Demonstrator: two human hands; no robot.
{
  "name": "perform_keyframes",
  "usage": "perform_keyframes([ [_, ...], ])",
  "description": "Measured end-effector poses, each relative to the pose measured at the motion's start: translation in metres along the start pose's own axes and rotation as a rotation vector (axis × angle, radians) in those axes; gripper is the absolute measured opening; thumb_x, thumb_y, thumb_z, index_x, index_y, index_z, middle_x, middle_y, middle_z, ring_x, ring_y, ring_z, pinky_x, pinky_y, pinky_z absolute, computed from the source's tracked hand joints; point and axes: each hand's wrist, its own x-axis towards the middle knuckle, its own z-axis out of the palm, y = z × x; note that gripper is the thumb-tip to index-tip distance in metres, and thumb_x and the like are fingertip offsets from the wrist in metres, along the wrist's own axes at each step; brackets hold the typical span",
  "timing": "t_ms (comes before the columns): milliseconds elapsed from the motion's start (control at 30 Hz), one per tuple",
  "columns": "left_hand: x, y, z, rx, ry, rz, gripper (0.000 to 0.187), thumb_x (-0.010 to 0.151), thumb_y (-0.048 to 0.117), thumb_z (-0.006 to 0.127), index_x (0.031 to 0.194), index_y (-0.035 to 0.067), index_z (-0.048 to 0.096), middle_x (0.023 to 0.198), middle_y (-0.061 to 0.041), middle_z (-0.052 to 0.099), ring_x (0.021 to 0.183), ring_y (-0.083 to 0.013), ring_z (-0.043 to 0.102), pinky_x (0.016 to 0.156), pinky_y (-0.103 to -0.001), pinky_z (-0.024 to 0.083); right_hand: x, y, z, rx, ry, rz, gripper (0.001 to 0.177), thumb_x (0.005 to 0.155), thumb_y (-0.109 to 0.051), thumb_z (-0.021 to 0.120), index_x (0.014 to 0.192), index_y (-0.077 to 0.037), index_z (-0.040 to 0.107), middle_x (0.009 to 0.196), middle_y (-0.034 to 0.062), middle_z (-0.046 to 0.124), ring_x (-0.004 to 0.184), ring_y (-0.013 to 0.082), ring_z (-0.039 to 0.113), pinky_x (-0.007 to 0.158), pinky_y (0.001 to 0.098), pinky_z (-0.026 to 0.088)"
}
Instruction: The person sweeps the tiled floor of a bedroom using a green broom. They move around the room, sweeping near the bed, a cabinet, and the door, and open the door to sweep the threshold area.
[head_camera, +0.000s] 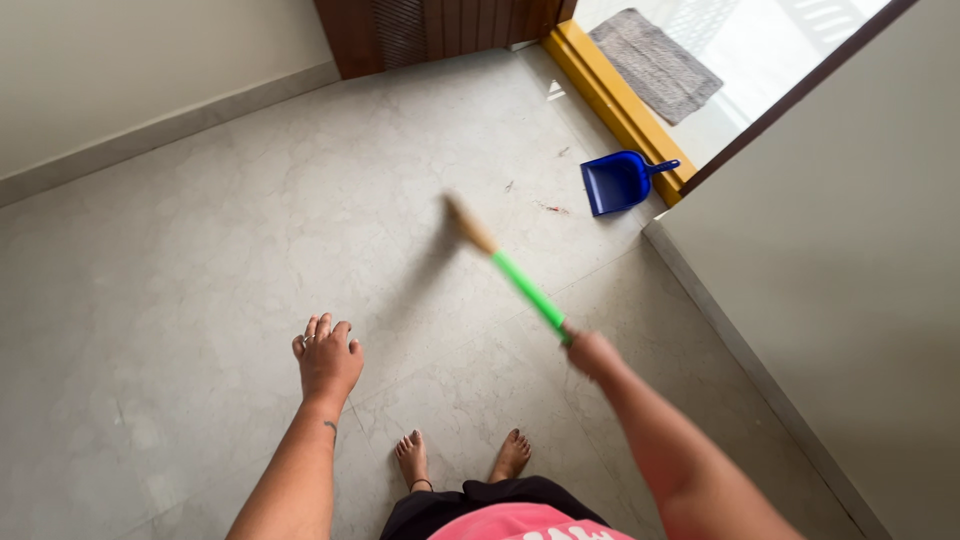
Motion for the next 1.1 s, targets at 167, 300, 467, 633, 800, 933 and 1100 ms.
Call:
perform_keyframes([
  [167,-0.006,0.015,-0.002,-0.031,0.047,-0.041,0.034,0.095,0.028,0.059,0.126,0.015,0.069,0.156,-0.012,0.047,0.151,-0.0262,0.033,0.121,-0.051,0.022,-0.006,0.023,-0.047,-0.487,0.315,-0.183,0.070,0.099,-0.047,0.058,0.160,-0.027,0.030,0.082,0.0092,0.067,0.058,0.0159,0.058,0.048,0.0352,0.050],
  [300,-0.001,0.020,0.003,-0.023,0.054,-0.066,0.035,0.095,0.029,0.059,0.126,0.015,0.069,0.157,-0.011,0.047,0.152,-0.0251,0.033,0.122,-0.050,0.022,-0.036,0.116,-0.001,-0.665,0.378,-0.338,0.070,0.104,-0.044,0.050,0.163,-0.029,0.017,0.085,0.0153,0.067,0.057,0.0183,0.061,0.047,0.0355,0.055],
  [467,0.006,0.036,0.012,-0.006,0.060,-0.067,0.036,0.094,0.027,0.058,0.126,0.015,0.069,0.157,-0.012,0.047,0.151,-0.0263,0.032,0.120,-0.050,0.022,-0.064,0.174,0.020,-1.015,0.113,-0.517,0.061,0.110,-0.023,0.043,0.165,-0.031,0.016,0.095,0.0169,0.062,0.066,0.0201,0.066,0.054,0.0379,0.058],
  [633,0.003,0.062,0.012,-0.014,0.030,-0.069,0.035,0.093,0.026,0.059,0.125,0.015,0.069,0.157,-0.012,0.047,0.152,-0.0262,0.032,0.121,-0.052,0.022,-0.068,0.215,0.004,-1.011,0.064,-0.603,0.073,0.102,-0.015,0.049,0.162,-0.041,0.018,0.096,0.0155,0.061,0.074,0.0286,0.068,0.066,0.0460,0.060],
  [800,0.000,0.075,0.017,-0.011,0.109,0.006,0.035,0.093,0.026,0.059,0.125,0.014,0.069,0.155,-0.014,0.048,0.150,-0.0288,0.033,0.119,-0.053,0.023,-0.066,0.257,-0.035,-0.889,0.026,-0.208,0.067,0.105,-0.030,0.048,0.161,-0.047,0.015,0.103,0.0152,0.066,0.083,0.0303,0.072,0.073,0.0469,0.060],
  [933,-0.006,0.082,0.018,0.000,0.068,-0.022,0.034,0.093,0.025,0.059,0.124,0.015,0.069,0.156,-0.013,0.048,0.151,-0.0280,0.033,0.120,-0.053,0.022,-0.040,0.244,-0.057,-0.707,0.227,-0.146,0.065,0.103,-0.030,0.048,0.163,-0.040,0.022,0.090,0.0160,0.075,0.075,0.0318,0.073,0.069,0.0503,0.059],
  [1100,-0.019,0.092,0.023,0.005,0.054,-0.024,0.034,0.094,0.025,0.057,0.125,0.015,0.068,0.157,-0.013,0.047,0.152,-0.0272,0.033,0.120,-0.052,0.022,-0.030,0.221,-0.054,-0.591,0.325,-0.189,0.065,0.102,-0.040,0.051,0.160,-0.037,0.022,0.087,0.0175,0.071,0.070,0.0325,0.071,0.064,0.0520,0.058],
])
